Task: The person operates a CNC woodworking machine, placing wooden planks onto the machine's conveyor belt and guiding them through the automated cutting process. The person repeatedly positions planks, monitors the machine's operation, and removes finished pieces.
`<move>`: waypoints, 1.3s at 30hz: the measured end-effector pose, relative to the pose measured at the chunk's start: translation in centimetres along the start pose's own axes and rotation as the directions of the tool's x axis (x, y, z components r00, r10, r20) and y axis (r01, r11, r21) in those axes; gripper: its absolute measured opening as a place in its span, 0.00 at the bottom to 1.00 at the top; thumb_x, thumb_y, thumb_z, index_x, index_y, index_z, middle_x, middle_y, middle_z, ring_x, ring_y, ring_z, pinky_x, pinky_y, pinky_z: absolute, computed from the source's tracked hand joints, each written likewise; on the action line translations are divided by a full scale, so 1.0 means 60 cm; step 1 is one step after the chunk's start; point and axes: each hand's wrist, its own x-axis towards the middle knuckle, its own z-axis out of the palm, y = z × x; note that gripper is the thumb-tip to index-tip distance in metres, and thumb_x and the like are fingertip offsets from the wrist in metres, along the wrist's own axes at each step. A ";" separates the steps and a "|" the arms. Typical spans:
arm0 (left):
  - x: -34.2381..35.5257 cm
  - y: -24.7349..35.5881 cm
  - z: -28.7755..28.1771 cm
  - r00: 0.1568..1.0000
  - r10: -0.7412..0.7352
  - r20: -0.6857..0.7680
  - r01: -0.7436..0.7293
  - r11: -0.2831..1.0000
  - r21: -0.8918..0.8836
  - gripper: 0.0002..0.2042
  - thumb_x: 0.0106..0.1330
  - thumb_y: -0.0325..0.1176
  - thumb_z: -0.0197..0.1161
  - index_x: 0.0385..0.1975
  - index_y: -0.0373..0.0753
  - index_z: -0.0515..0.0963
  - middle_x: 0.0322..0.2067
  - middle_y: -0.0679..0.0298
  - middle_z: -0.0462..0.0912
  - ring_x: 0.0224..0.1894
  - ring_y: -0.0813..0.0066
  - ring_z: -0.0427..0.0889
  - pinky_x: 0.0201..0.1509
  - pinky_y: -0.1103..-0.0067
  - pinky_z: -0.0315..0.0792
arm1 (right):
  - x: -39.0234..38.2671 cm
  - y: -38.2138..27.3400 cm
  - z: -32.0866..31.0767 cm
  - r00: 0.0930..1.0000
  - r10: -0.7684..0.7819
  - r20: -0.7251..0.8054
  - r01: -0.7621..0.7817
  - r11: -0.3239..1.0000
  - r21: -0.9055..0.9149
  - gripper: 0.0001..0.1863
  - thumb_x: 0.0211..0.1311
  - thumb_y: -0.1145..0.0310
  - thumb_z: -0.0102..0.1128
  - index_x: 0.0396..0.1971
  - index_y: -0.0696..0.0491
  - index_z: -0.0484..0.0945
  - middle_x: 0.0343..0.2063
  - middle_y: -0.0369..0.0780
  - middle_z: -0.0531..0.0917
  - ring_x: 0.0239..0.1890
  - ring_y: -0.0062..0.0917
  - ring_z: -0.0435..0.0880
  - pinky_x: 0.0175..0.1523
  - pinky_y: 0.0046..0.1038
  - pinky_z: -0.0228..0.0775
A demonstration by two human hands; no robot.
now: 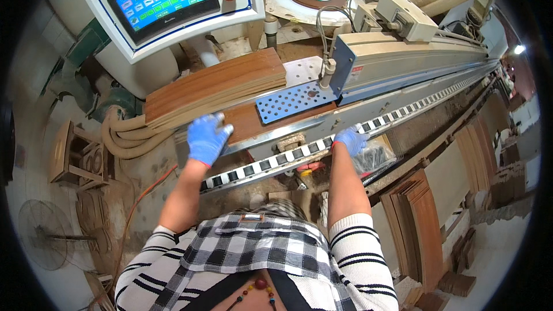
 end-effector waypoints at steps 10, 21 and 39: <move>0.223 -0.134 -0.069 0.937 0.089 0.338 -0.154 0.973 0.171 0.60 0.41 0.69 0.69 0.73 0.55 0.43 0.72 0.49 0.44 0.74 0.48 0.41 0.74 0.53 0.36 | -0.006 -0.004 -0.008 0.999 -0.007 0.035 0.008 0.999 -0.031 0.34 0.67 0.42 0.42 0.62 0.53 0.62 0.54 0.51 0.72 0.53 0.46 0.76 0.53 0.45 0.71; 0.161 -0.146 -0.080 0.972 0.139 0.189 -0.144 0.990 0.009 0.58 0.39 0.57 0.76 0.72 0.54 0.47 0.67 0.46 0.54 0.69 0.42 0.50 0.73 0.57 0.45 | -0.008 -0.005 -0.015 0.996 -0.006 0.084 0.007 1.000 -0.010 0.35 0.66 0.43 0.44 0.64 0.53 0.60 0.56 0.51 0.70 0.55 0.46 0.74 0.56 0.44 0.68; -0.133 -0.179 -0.003 0.924 0.180 0.337 -0.173 0.984 -0.052 0.50 0.38 0.63 0.73 0.67 0.56 0.62 0.66 0.43 0.54 0.69 0.39 0.49 0.73 0.56 0.41 | -0.008 -0.007 -0.002 1.000 0.011 -0.025 -0.011 1.000 -0.012 0.32 0.66 0.41 0.42 0.58 0.53 0.65 0.52 0.51 0.74 0.52 0.45 0.77 0.54 0.45 0.69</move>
